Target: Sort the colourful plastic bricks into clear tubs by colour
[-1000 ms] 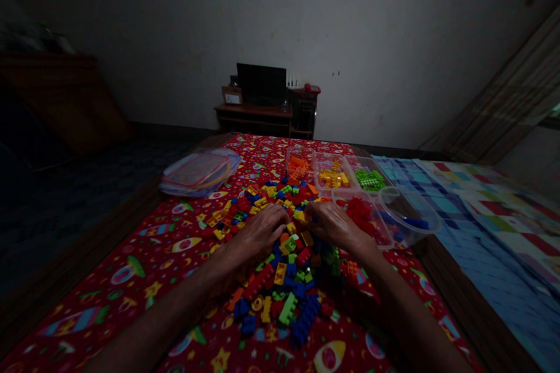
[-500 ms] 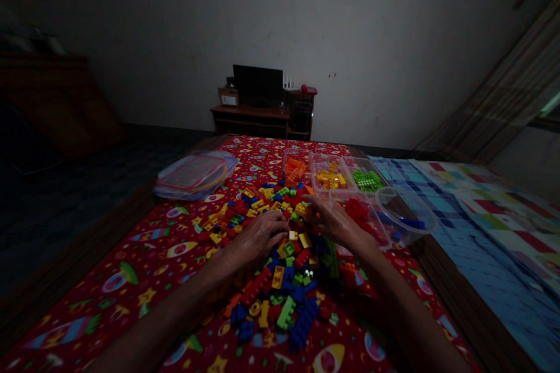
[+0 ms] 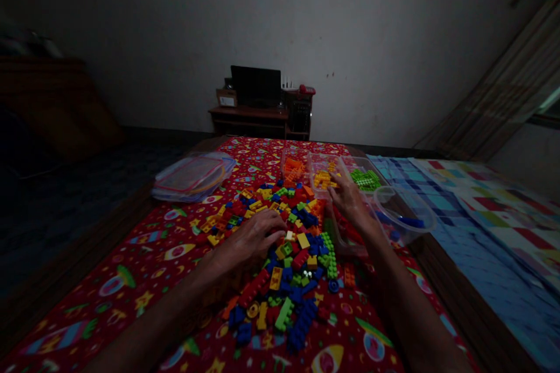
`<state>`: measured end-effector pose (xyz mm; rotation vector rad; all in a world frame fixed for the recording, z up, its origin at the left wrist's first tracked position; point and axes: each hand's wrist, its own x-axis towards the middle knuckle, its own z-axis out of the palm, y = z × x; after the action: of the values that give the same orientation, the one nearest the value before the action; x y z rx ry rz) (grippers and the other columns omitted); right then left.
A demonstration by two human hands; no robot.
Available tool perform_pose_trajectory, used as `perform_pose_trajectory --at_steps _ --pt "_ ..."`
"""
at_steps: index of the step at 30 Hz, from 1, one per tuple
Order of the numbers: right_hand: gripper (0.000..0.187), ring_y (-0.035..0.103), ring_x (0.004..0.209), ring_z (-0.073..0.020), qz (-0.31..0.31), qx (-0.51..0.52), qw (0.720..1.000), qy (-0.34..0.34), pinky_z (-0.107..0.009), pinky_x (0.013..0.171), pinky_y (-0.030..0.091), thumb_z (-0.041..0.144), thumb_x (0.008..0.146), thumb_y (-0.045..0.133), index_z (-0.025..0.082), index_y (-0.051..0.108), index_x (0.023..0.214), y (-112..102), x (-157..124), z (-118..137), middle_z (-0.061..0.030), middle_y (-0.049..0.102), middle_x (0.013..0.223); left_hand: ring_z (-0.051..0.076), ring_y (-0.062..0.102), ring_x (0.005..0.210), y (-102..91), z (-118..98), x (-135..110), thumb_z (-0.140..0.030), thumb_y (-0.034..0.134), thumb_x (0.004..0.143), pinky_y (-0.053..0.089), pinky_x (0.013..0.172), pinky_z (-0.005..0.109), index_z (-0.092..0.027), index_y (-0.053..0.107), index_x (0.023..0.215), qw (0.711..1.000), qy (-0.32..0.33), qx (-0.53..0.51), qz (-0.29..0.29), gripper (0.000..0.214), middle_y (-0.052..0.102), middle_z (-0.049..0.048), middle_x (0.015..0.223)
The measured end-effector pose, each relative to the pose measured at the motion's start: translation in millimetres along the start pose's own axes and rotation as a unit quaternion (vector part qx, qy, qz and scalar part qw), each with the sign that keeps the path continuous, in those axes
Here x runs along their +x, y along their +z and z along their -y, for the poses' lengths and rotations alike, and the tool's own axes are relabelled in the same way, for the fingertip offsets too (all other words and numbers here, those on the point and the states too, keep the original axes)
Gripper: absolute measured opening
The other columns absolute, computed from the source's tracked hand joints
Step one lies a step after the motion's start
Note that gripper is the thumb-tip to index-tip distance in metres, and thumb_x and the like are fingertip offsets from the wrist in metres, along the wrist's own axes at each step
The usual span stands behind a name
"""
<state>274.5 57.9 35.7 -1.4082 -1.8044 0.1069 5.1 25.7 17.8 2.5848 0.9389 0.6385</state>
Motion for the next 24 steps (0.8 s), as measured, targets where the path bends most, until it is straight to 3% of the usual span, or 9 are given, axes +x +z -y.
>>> perform_pose_trajectory --at_steps 5,9,16,24 --pt "0.035 0.061 0.094 -0.0209 0.114 -0.041 0.99 -0.069 -0.036 0.082 0.049 0.008 0.082 0.047 0.014 0.062 0.113 0 -6 8 -0.0134 0.067 0.105 0.022 0.049 0.118 3.1 -16 -4 -0.036 0.056 0.089 0.041 0.099 0.037 -0.025 0.053 0.127 0.998 0.058 0.007 0.004 0.04 0.056 0.0089 0.126" --pt "0.031 0.056 0.086 -0.0196 0.176 -0.135 0.968 -0.121 -0.037 0.084 0.047 0.0 0.078 0.044 0.014 0.064 0.097 6 -14 -6 -0.0097 0.065 0.093 0.023 0.042 0.125 6.2 -25 -6 -0.033 0.053 0.091 0.035 0.106 0.04 -0.028 0.05 0.129 0.994 0.093 0.022 0.052 0.039 0.053 0.0066 0.131" --pt "0.028 0.053 0.089 -0.0203 0.154 -0.151 0.964 -0.157 -0.036 0.086 0.044 0.002 0.081 0.043 0.014 0.062 0.098 18 -25 -15 -0.0089 0.062 0.093 0.021 0.053 0.111 8.6 -20 -7 -0.034 0.053 0.091 0.041 0.098 0.036 -0.021 0.056 0.113 0.997 0.07 0.034 0.01 0.026 0.061 0.0081 0.113" --pt "0.027 0.054 0.09 -0.0209 0.112 -0.072 0.977 -0.165 -0.034 0.078 0.046 0.015 0.085 0.053 0.018 0.057 0.112 -7 -13 -9 -0.0101 0.063 0.102 0.018 0.058 0.101 0.6 -4 -5 -0.034 0.046 0.094 0.047 0.09 0.032 -0.022 0.06 0.104 0.997 0.057 0.046 -0.03 0.021 0.062 0.0055 0.105"
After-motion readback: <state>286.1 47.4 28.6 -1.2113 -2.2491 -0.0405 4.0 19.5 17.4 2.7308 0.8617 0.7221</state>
